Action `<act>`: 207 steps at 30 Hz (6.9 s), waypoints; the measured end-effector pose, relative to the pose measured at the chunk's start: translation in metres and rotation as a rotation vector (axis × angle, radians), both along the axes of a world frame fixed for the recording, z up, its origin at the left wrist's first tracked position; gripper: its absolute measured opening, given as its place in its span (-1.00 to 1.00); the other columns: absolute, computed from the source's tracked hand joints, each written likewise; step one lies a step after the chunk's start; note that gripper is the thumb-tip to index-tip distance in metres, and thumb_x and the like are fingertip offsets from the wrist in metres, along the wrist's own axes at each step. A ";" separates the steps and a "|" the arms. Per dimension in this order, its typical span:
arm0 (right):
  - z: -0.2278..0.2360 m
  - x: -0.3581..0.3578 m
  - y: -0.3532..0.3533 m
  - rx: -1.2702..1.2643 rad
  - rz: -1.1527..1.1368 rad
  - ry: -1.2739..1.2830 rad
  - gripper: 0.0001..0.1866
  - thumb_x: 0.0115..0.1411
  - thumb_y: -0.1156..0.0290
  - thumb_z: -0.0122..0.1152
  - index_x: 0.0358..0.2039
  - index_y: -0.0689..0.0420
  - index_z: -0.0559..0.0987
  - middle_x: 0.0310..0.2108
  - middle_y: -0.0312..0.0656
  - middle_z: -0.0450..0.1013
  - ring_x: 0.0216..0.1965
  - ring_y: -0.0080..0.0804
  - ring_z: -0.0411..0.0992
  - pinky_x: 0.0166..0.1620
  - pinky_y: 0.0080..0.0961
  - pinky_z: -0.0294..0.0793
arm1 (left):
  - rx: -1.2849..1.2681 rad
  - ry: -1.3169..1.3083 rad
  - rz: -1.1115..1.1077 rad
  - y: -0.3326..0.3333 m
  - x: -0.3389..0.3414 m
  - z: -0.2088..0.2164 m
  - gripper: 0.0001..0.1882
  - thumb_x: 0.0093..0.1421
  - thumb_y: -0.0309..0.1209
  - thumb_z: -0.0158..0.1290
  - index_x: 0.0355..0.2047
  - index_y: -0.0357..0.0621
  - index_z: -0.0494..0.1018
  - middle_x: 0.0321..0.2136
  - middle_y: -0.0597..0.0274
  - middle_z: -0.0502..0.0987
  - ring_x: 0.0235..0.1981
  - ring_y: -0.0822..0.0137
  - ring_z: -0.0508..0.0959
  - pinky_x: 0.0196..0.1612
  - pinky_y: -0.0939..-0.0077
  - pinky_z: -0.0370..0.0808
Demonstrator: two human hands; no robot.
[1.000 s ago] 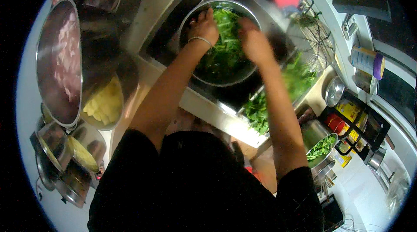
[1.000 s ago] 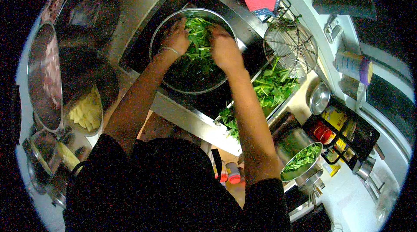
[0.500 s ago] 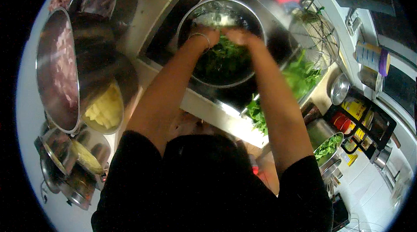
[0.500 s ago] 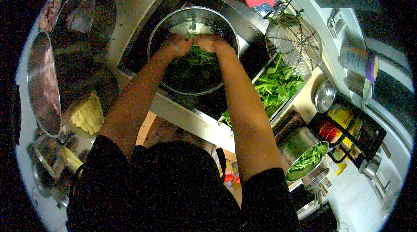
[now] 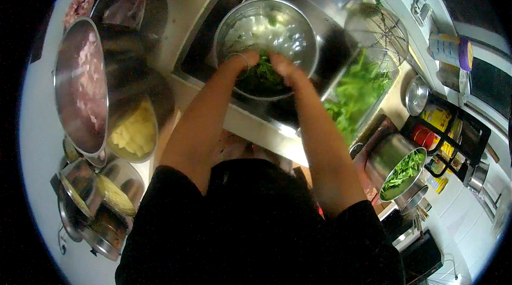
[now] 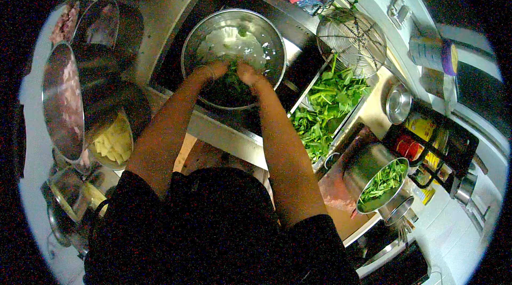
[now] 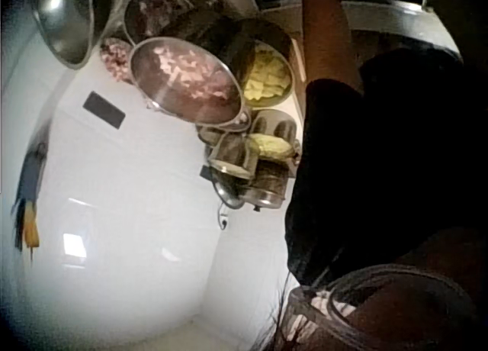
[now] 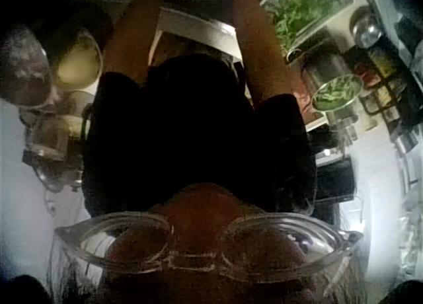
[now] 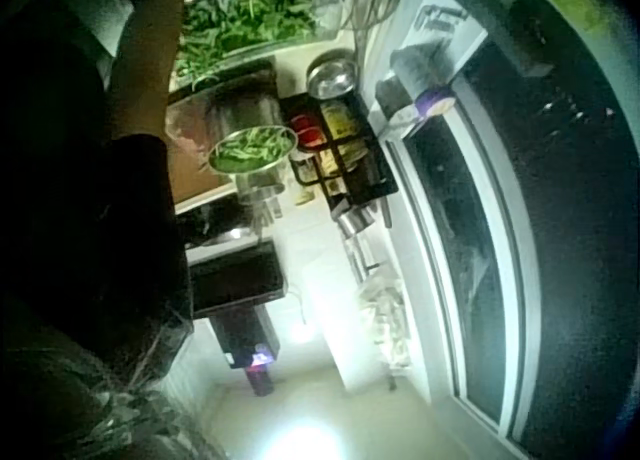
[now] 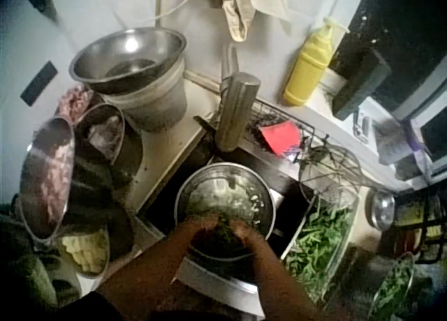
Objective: The person washes leafy green vegetables in a bowl of water under a running faucet, transfers them to a tray and another bowl, and rinses out the metal bowl.
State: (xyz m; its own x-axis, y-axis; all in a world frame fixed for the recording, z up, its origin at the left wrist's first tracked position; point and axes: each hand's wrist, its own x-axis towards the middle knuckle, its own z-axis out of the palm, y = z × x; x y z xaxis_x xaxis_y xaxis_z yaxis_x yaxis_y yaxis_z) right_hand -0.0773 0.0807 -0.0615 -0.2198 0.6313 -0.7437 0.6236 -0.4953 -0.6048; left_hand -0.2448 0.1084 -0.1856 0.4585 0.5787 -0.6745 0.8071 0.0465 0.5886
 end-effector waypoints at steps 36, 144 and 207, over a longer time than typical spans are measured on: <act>0.039 0.245 -0.090 0.939 -0.581 -0.334 -0.52 0.24 0.29 -0.30 0.14 0.19 0.16 0.17 0.10 0.03 0.23 -0.01 -0.11 0.23 -0.27 -0.18 | 0.523 -0.310 0.012 -0.090 0.303 0.172 -0.45 0.09 -0.47 -0.16 0.14 0.02 0.09 0.26 0.19 -0.21 0.23 -0.14 -0.14 0.16 -0.11 -0.09; 0.057 0.043 -0.126 -0.197 -1.289 0.668 -0.70 -0.07 0.49 0.10 -0.28 0.27 0.34 -0.44 -0.18 0.28 -0.54 -0.39 0.30 -0.53 -0.42 0.58 | 0.866 -0.049 -0.087 0.053 0.061 0.329 -0.88 -0.13 -0.51 -0.03 -0.53 -0.17 0.27 -0.56 0.02 0.37 -0.44 0.01 0.38 -0.36 0.23 0.31; 0.070 0.044 -0.118 0.464 -0.786 0.022 -0.73 0.02 0.26 0.18 -0.46 0.24 0.45 -0.55 0.03 0.44 -0.46 -0.04 0.45 -0.35 -0.26 0.42 | 0.611 0.039 -0.030 0.092 0.028 0.215 -0.52 0.05 -0.22 -0.03 0.00 -0.04 0.28 -0.07 0.00 0.36 -0.01 0.07 0.32 0.06 0.38 0.22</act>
